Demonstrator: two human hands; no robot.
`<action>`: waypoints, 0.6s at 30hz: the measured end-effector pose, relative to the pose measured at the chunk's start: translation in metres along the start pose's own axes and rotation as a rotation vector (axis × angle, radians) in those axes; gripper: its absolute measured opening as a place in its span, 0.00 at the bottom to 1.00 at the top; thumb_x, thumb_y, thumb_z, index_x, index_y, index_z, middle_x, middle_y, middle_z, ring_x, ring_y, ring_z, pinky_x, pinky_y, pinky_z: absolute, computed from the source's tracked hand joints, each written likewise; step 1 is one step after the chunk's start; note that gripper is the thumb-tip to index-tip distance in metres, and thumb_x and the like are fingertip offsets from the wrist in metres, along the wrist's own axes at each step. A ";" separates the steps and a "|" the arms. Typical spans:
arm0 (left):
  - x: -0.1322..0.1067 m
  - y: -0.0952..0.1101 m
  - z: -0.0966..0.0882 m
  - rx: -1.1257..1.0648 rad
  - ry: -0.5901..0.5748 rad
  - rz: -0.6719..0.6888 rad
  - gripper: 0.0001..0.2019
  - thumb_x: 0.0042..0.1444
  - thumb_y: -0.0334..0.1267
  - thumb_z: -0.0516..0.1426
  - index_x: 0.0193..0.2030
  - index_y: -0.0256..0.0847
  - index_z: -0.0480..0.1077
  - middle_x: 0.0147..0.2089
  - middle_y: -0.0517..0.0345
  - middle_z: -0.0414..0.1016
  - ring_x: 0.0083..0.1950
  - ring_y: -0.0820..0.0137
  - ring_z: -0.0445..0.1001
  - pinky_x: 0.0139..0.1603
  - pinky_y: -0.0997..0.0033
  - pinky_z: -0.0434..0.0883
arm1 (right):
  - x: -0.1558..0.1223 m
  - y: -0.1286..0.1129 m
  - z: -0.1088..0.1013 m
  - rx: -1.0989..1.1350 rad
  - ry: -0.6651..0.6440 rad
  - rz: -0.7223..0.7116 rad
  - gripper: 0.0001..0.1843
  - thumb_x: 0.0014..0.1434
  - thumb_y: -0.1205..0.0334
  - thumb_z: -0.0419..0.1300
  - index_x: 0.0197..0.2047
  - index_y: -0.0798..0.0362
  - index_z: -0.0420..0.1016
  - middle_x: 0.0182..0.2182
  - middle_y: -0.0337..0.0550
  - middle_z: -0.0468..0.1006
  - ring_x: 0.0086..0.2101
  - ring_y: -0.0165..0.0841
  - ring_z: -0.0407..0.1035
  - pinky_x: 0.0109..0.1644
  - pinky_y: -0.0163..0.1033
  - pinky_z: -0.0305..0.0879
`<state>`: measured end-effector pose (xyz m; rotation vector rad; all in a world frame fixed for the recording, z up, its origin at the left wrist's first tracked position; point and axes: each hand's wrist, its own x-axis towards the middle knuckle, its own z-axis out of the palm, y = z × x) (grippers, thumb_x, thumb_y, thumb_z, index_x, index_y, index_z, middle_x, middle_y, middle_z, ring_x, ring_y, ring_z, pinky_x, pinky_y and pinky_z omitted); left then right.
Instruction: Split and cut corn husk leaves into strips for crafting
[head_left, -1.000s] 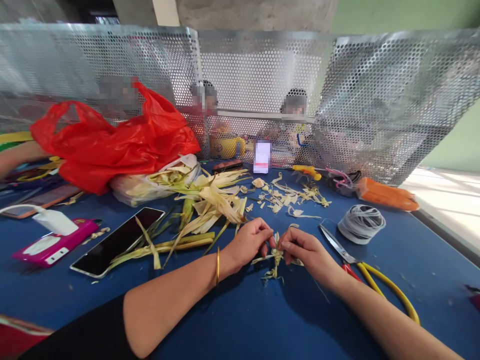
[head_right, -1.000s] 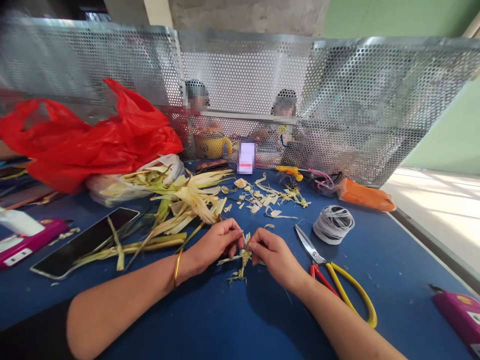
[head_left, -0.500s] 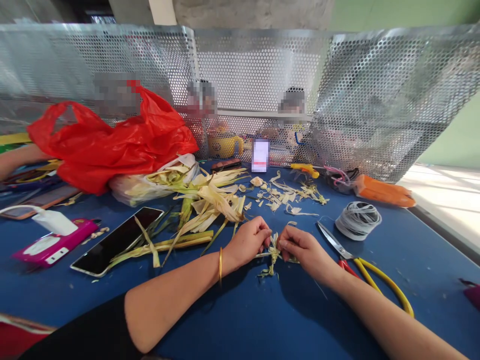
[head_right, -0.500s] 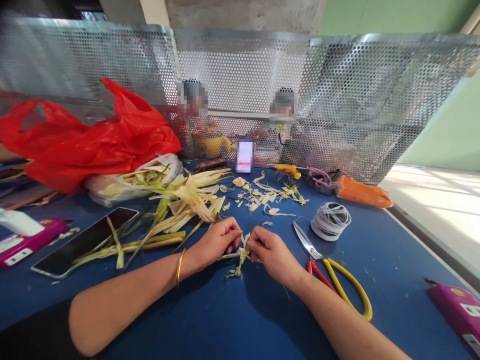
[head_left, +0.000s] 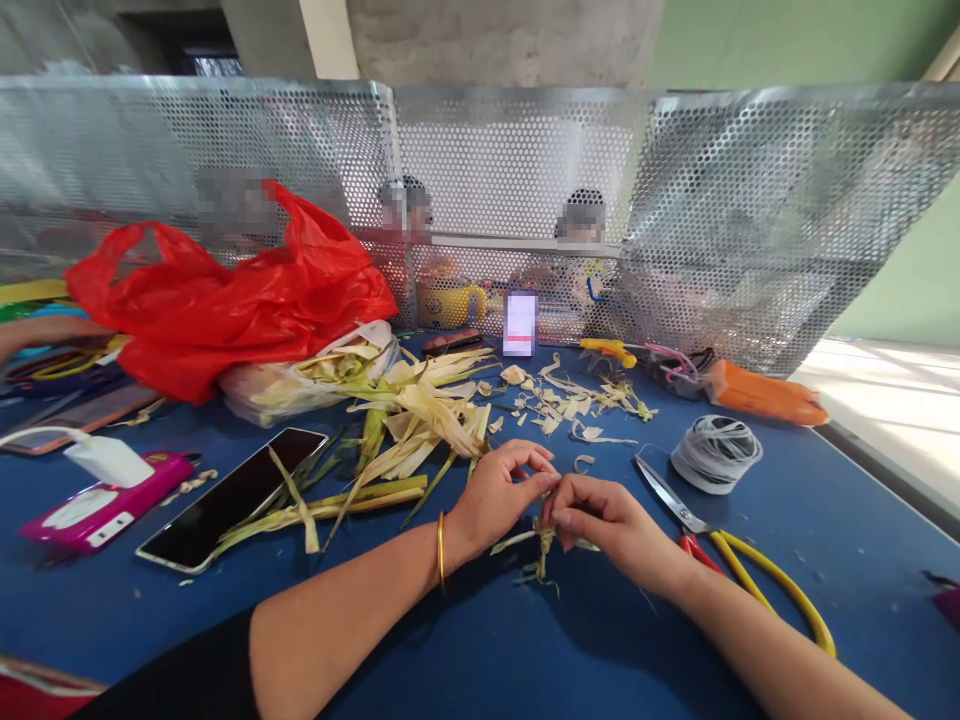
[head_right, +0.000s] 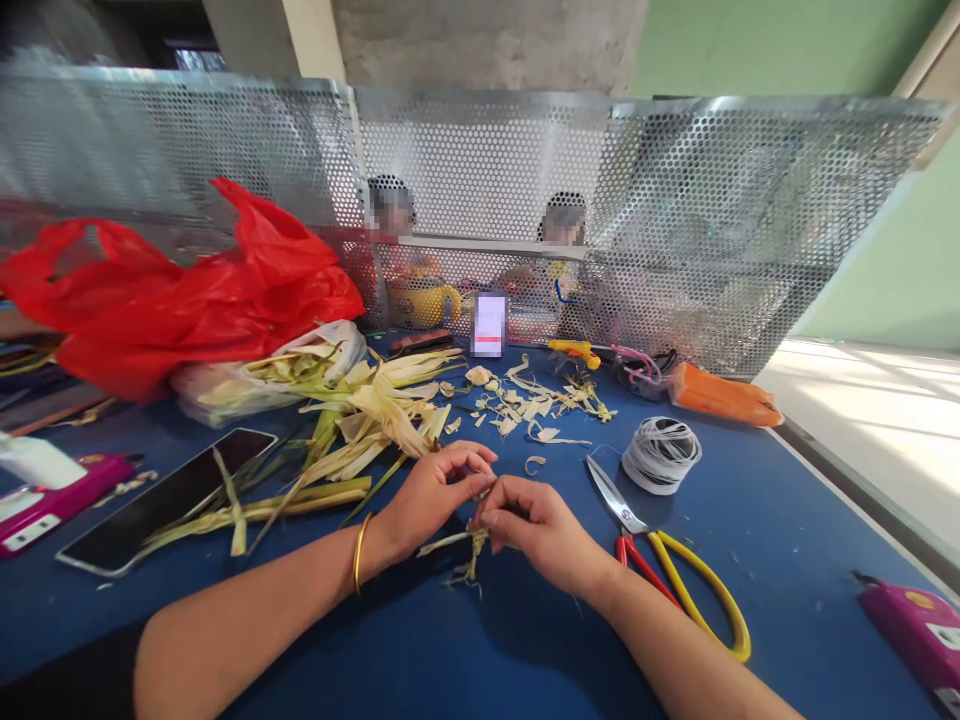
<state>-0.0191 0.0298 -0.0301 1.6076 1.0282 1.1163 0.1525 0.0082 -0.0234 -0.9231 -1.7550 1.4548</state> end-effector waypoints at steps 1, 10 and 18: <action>0.001 -0.001 0.000 -0.063 0.025 -0.066 0.07 0.51 0.40 0.60 0.29 0.39 0.74 0.44 0.51 0.75 0.48 0.64 0.71 0.50 0.67 0.66 | 0.000 -0.001 0.000 0.028 0.022 0.006 0.16 0.56 0.49 0.62 0.29 0.54 0.72 0.28 0.40 0.74 0.27 0.29 0.66 0.34 0.36 0.62; -0.008 0.005 0.002 -0.342 0.042 -0.252 0.27 0.46 0.61 0.60 0.40 0.37 0.74 0.43 0.49 0.76 0.45 0.65 0.72 0.45 0.68 0.68 | 0.003 -0.002 -0.011 0.211 0.511 -0.052 0.15 0.51 0.49 0.66 0.30 0.53 0.75 0.29 0.43 0.76 0.31 0.34 0.69 0.40 0.39 0.65; -0.011 0.011 0.006 -0.286 -0.129 -0.330 0.15 0.44 0.46 0.65 0.34 0.36 0.78 0.31 0.56 0.76 0.34 0.70 0.70 0.37 0.72 0.64 | -0.001 -0.007 0.006 0.182 0.345 0.012 0.14 0.54 0.51 0.64 0.28 0.53 0.73 0.28 0.40 0.75 0.32 0.32 0.67 0.40 0.37 0.61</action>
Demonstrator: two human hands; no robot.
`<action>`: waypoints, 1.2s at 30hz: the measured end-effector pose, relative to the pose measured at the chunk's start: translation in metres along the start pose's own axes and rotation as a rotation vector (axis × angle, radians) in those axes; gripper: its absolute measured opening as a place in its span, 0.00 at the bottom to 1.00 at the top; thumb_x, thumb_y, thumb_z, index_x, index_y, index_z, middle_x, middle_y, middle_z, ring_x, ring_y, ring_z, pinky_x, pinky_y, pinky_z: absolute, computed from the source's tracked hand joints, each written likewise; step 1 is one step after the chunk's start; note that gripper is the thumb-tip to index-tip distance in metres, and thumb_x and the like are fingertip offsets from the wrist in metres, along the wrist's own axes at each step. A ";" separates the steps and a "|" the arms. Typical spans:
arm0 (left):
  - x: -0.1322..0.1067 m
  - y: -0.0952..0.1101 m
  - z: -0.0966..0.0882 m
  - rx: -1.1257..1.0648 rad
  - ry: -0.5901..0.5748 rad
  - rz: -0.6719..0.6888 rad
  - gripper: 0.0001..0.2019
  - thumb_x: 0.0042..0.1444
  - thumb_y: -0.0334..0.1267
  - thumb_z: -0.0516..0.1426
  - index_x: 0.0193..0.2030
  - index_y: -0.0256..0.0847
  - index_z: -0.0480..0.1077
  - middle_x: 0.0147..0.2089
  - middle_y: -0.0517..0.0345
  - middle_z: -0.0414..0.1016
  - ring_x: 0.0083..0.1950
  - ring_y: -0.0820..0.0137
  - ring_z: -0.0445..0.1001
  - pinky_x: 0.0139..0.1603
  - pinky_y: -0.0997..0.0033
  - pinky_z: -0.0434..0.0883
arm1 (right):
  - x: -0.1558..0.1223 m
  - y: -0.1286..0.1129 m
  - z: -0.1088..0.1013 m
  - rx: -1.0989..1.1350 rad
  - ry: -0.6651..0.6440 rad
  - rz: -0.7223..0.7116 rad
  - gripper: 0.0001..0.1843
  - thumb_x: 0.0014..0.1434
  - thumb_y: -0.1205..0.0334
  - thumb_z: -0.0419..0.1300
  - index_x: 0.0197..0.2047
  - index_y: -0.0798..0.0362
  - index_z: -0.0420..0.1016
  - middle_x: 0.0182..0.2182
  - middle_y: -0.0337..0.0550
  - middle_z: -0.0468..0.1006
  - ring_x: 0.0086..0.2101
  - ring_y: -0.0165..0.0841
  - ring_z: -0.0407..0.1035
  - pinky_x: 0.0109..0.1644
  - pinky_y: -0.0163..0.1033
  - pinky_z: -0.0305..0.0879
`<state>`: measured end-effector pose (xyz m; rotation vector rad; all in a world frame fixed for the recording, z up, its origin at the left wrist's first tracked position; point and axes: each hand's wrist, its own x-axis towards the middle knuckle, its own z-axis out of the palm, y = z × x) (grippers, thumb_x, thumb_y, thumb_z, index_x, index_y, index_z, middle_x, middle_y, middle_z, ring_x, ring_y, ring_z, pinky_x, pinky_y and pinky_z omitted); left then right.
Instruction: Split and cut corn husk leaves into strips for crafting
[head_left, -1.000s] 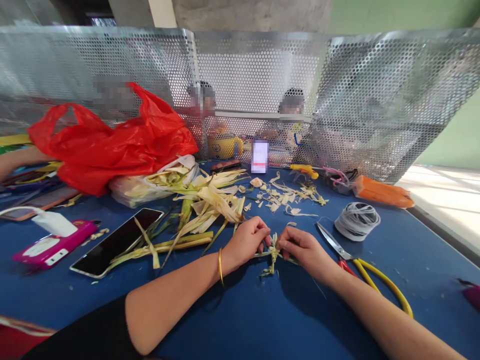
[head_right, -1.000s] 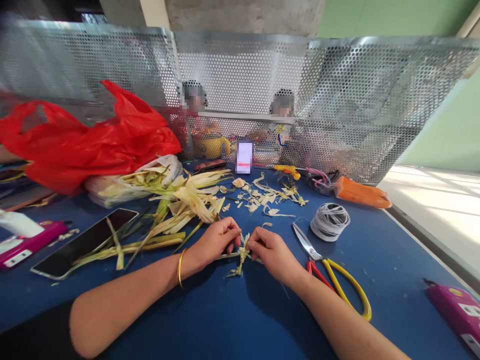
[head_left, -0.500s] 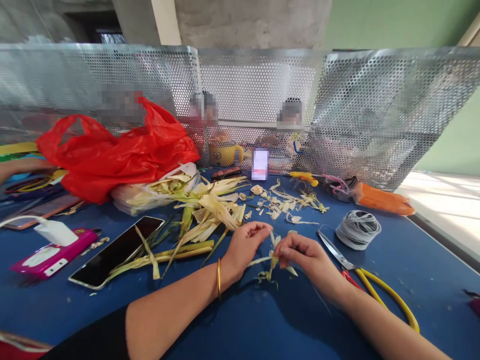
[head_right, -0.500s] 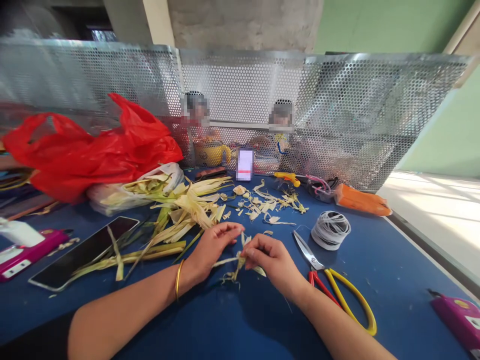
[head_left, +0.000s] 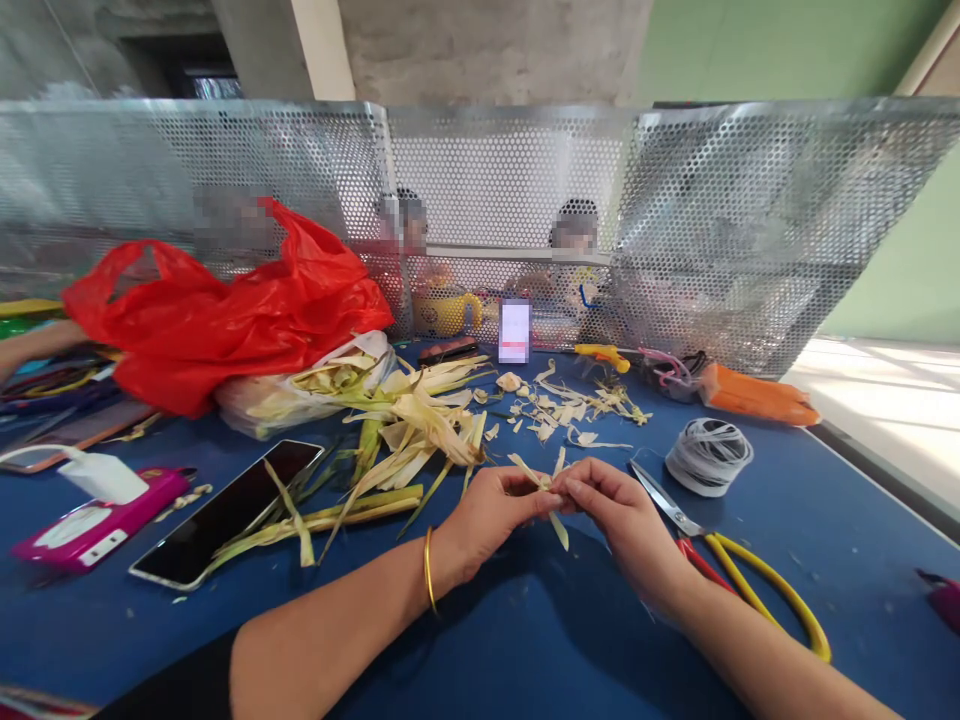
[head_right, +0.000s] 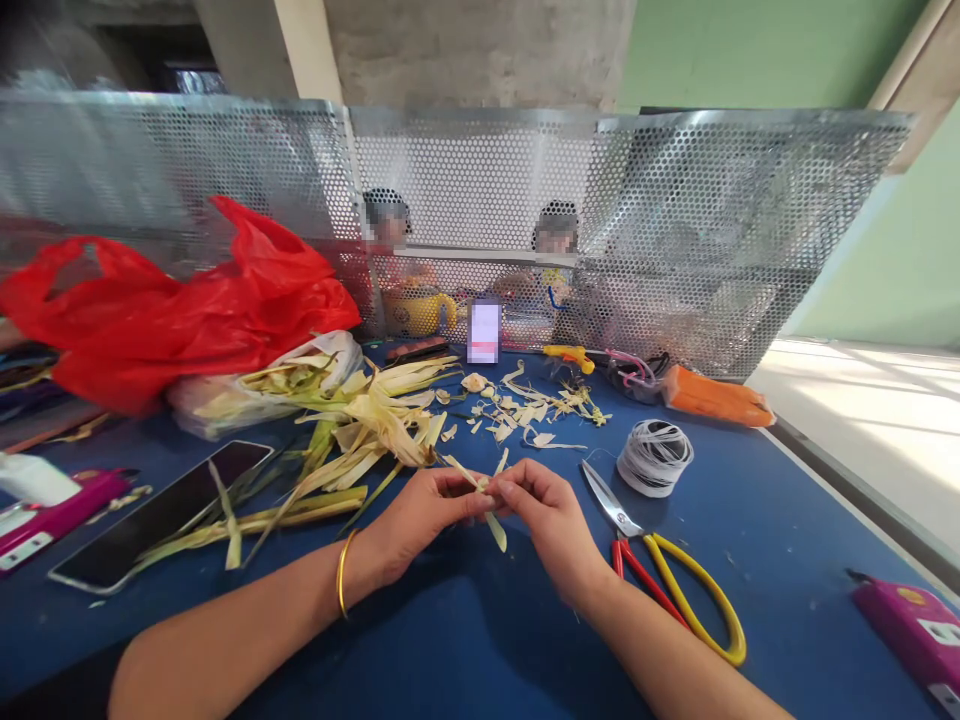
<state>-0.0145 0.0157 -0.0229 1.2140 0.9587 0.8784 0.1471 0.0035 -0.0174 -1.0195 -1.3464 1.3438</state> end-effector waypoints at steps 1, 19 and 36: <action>0.000 0.000 -0.002 0.010 -0.004 -0.028 0.15 0.44 0.47 0.65 0.34 0.37 0.78 0.29 0.57 0.76 0.32 0.71 0.69 0.35 0.73 0.63 | 0.000 0.000 0.000 0.005 0.000 0.011 0.14 0.54 0.51 0.64 0.28 0.53 0.73 0.28 0.40 0.75 0.32 0.31 0.67 0.39 0.37 0.61; -0.003 0.010 -0.003 0.011 0.093 -0.163 0.08 0.45 0.39 0.59 0.22 0.37 0.70 0.21 0.64 0.66 0.24 0.77 0.59 0.27 0.74 0.53 | 0.012 0.001 -0.021 0.309 0.200 0.245 0.11 0.44 0.60 0.69 0.28 0.54 0.73 0.30 0.41 0.77 0.31 0.31 0.72 0.36 0.37 0.67; -0.005 0.011 -0.011 0.046 -0.052 -0.138 0.16 0.51 0.49 0.56 0.24 0.36 0.70 0.23 0.59 0.69 0.25 0.75 0.59 0.28 0.72 0.54 | 0.004 0.003 -0.016 -1.007 -0.204 -0.472 0.10 0.66 0.61 0.52 0.37 0.50 0.73 0.31 0.36 0.79 0.34 0.30 0.72 0.61 0.48 0.52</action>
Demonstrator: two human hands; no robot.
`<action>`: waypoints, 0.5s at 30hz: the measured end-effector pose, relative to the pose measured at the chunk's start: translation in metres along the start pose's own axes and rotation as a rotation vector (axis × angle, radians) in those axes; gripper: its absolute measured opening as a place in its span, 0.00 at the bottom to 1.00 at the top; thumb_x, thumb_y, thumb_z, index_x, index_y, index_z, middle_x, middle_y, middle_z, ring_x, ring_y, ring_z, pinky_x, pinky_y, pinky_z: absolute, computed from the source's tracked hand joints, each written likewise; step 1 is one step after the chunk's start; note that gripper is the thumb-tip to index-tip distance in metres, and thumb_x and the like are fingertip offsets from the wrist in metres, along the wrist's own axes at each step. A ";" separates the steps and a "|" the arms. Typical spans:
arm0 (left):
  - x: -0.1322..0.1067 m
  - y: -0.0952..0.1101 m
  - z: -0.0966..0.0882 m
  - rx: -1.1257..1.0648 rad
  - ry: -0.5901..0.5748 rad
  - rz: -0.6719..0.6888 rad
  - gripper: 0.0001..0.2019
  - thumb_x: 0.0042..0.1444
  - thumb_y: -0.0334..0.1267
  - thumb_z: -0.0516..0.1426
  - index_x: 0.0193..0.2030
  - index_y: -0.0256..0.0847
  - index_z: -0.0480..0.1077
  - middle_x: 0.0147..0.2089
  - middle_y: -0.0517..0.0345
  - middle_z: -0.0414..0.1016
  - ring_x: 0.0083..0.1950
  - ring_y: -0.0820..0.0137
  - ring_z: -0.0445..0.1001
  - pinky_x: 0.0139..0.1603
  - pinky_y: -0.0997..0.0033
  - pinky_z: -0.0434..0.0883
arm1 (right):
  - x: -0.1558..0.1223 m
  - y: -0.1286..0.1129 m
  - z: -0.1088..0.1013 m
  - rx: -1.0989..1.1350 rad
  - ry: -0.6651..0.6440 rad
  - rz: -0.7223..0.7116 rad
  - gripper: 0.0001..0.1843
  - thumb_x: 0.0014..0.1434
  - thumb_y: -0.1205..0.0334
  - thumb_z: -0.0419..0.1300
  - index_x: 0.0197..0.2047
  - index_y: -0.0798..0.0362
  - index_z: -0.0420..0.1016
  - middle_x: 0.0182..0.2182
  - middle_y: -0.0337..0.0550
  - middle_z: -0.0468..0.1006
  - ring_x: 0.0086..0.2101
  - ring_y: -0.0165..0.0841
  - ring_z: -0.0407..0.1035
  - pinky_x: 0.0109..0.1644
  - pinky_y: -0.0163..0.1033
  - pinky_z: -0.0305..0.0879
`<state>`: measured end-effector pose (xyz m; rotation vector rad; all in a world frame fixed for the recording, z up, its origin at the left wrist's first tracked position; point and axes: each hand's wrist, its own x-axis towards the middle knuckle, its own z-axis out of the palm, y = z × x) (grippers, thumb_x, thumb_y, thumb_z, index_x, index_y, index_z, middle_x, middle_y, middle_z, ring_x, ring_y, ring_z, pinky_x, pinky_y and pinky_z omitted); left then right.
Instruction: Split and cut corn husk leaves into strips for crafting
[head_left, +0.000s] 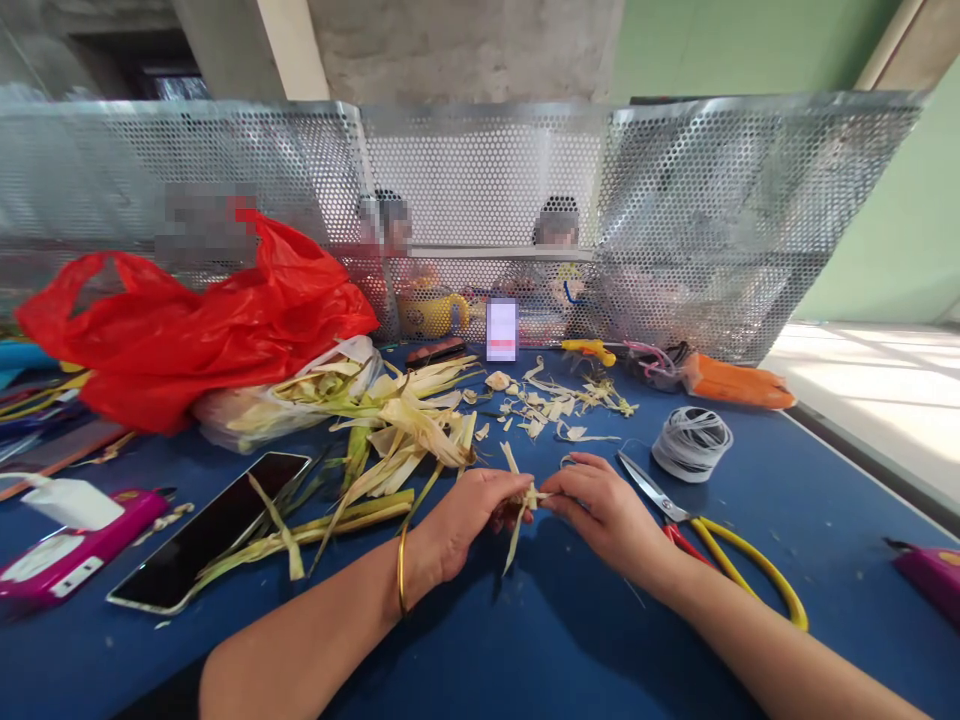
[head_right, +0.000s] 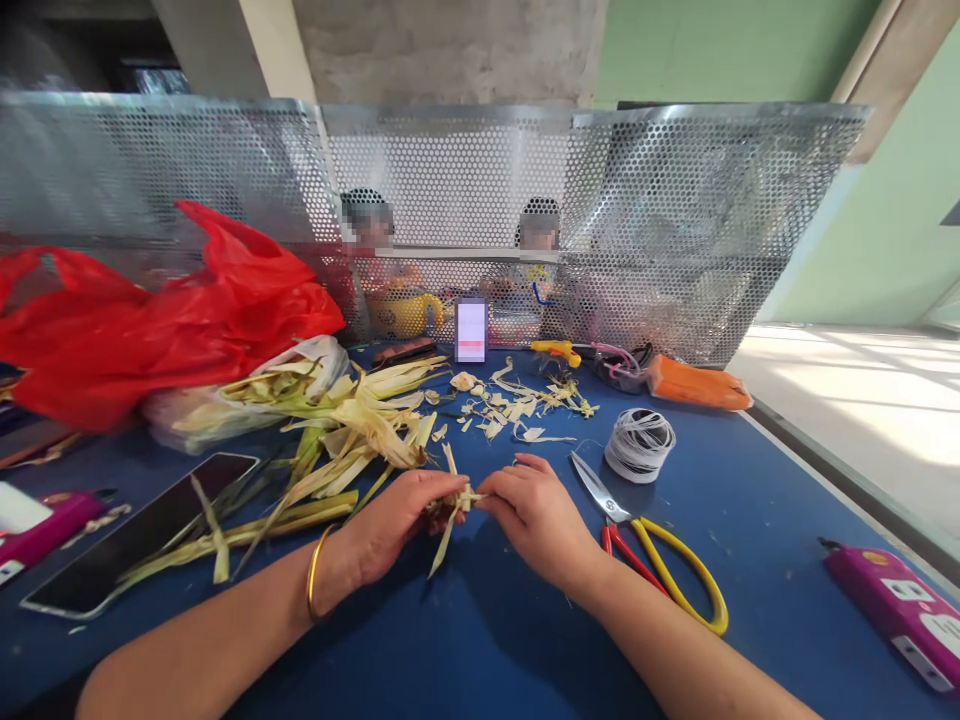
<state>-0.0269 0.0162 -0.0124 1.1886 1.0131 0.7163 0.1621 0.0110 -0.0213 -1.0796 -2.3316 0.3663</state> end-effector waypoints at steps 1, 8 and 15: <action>0.000 0.000 0.000 -0.007 -0.005 -0.007 0.17 0.51 0.50 0.56 0.24 0.36 0.70 0.23 0.58 0.70 0.24 0.75 0.59 0.28 0.72 0.54 | 0.000 0.001 -0.001 -0.012 0.004 -0.010 0.10 0.66 0.61 0.52 0.37 0.50 0.73 0.31 0.37 0.79 0.33 0.30 0.72 0.60 0.48 0.53; 0.000 -0.004 0.003 0.088 0.043 0.005 0.11 0.45 0.42 0.61 0.23 0.36 0.71 0.22 0.60 0.69 0.25 0.76 0.60 0.28 0.73 0.54 | 0.003 -0.006 -0.006 -0.236 -0.002 -0.149 0.12 0.66 0.66 0.50 0.38 0.50 0.75 0.31 0.40 0.79 0.36 0.32 0.73 0.60 0.50 0.53; 0.003 -0.002 -0.004 0.021 0.140 0.015 0.09 0.44 0.40 0.60 0.23 0.36 0.71 0.22 0.61 0.68 0.23 0.78 0.57 0.26 0.73 0.51 | -0.035 -0.004 -0.064 -0.625 -0.058 0.382 0.19 0.60 0.64 0.52 0.54 0.53 0.69 0.46 0.53 0.76 0.41 0.45 0.73 0.40 0.45 0.67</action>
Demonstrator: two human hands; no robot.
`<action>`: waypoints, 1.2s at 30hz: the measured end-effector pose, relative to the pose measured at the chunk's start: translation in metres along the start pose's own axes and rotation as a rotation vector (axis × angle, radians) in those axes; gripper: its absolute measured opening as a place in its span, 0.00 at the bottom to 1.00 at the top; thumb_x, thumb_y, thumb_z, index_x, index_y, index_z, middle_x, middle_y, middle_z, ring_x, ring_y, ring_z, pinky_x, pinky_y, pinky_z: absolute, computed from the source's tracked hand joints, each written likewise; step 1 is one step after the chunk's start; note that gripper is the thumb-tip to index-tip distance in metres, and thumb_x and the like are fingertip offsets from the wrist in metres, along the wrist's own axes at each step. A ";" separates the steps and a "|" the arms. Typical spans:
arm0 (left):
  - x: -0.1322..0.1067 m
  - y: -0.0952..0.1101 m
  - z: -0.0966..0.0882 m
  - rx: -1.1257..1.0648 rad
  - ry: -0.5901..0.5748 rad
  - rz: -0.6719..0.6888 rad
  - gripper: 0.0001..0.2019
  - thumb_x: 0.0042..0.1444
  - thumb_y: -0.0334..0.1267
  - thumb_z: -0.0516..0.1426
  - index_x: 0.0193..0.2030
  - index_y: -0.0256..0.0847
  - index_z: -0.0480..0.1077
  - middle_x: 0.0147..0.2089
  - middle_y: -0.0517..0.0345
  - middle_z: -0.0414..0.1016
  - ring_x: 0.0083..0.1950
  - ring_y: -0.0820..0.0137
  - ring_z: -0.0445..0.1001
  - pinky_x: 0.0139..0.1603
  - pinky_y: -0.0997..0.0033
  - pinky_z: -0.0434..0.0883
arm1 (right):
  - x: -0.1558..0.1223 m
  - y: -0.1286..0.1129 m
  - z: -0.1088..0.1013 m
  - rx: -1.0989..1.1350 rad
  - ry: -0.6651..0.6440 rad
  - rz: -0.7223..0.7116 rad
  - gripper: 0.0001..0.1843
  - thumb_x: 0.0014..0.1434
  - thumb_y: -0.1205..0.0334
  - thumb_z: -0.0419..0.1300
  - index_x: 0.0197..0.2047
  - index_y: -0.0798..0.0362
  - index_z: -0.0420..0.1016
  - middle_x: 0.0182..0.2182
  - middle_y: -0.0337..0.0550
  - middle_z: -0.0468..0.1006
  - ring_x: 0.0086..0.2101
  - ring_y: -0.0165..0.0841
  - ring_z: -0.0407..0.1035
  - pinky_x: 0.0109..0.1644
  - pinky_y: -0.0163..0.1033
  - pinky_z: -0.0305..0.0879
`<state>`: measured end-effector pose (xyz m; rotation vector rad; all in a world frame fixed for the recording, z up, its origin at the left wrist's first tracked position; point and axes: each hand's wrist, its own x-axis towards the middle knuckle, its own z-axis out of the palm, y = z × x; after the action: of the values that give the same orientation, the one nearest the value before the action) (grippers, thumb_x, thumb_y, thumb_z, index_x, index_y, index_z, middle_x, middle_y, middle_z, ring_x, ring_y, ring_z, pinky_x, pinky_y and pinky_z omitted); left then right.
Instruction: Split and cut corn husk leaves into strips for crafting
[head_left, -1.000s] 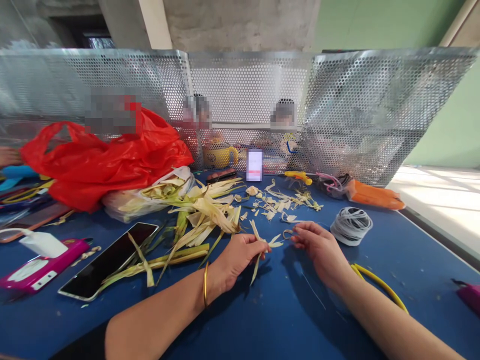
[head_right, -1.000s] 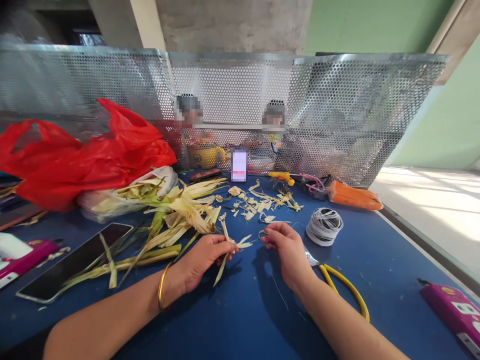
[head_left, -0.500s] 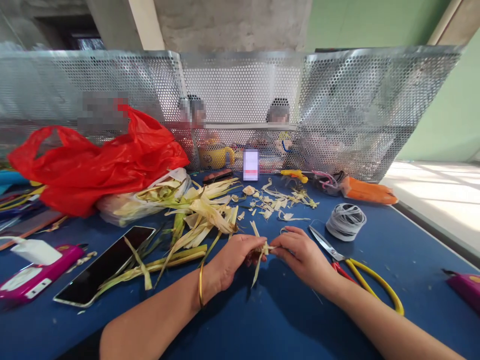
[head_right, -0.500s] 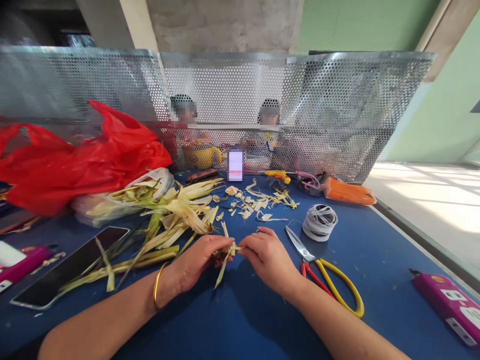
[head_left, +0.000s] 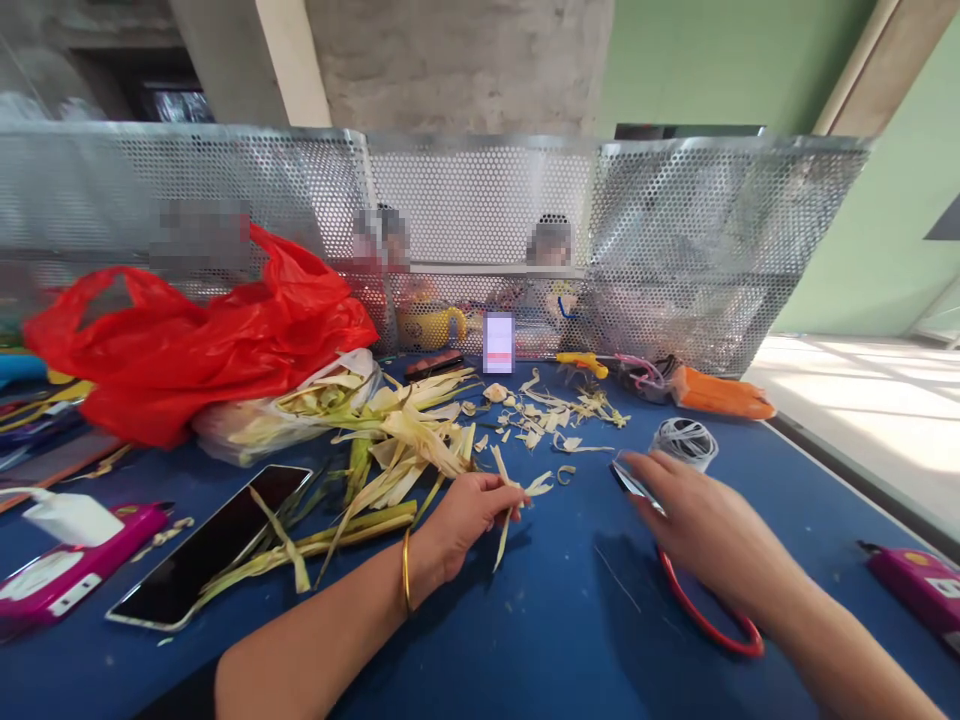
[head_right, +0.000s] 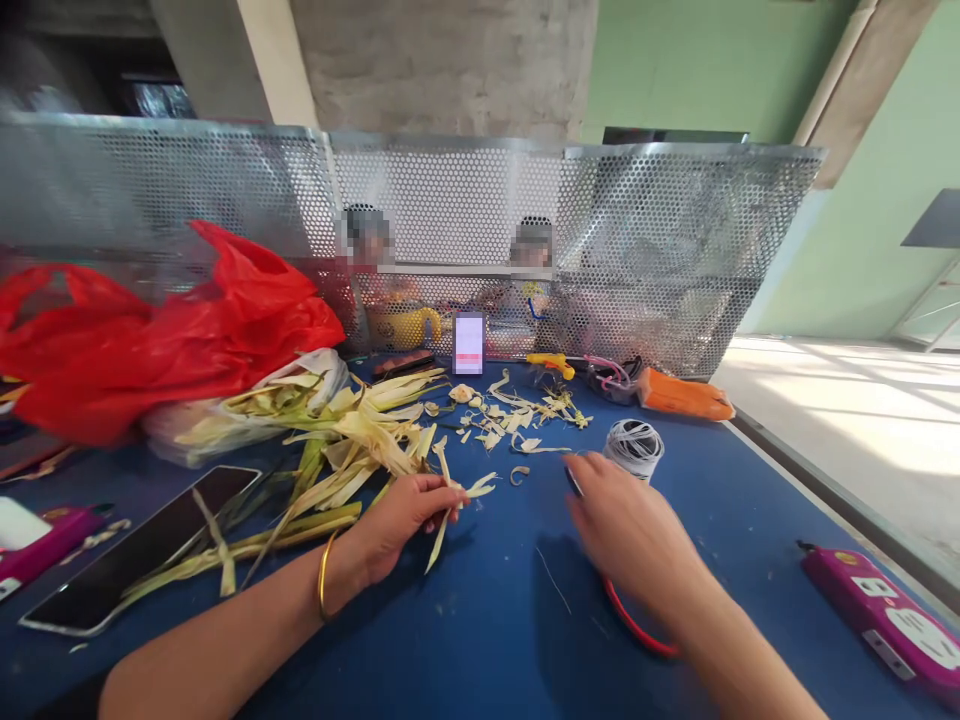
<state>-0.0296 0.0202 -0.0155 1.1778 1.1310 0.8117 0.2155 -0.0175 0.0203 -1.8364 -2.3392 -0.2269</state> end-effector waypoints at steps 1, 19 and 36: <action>0.001 0.000 -0.001 -0.014 0.003 -0.004 0.09 0.44 0.40 0.60 0.23 0.35 0.71 0.22 0.60 0.68 0.23 0.78 0.57 0.26 0.74 0.51 | -0.011 0.012 -0.001 -0.059 -0.087 0.106 0.16 0.59 0.62 0.53 0.49 0.53 0.72 0.44 0.54 0.76 0.39 0.46 0.74 0.37 0.45 0.66; 0.033 0.038 0.009 -0.119 0.140 0.000 0.06 0.40 0.37 0.61 0.21 0.37 0.71 0.24 0.59 0.71 0.25 0.77 0.60 0.25 0.75 0.53 | -0.029 0.034 0.016 1.005 -0.087 0.307 0.32 0.52 0.48 0.60 0.58 0.51 0.66 0.31 0.41 0.76 0.31 0.37 0.72 0.33 0.36 0.66; 0.093 0.031 0.001 -0.178 0.248 0.107 0.09 0.40 0.41 0.60 0.20 0.37 0.68 0.22 0.61 0.67 0.24 0.77 0.58 0.24 0.75 0.51 | 0.021 -0.006 0.007 1.091 -0.366 0.248 0.29 0.46 0.38 0.64 0.41 0.53 0.71 0.21 0.31 0.59 0.19 0.24 0.53 0.17 0.28 0.54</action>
<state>-0.0011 0.1139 -0.0077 1.0142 1.1765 1.1416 0.2043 0.0025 0.0179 -1.5587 -1.7137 1.2328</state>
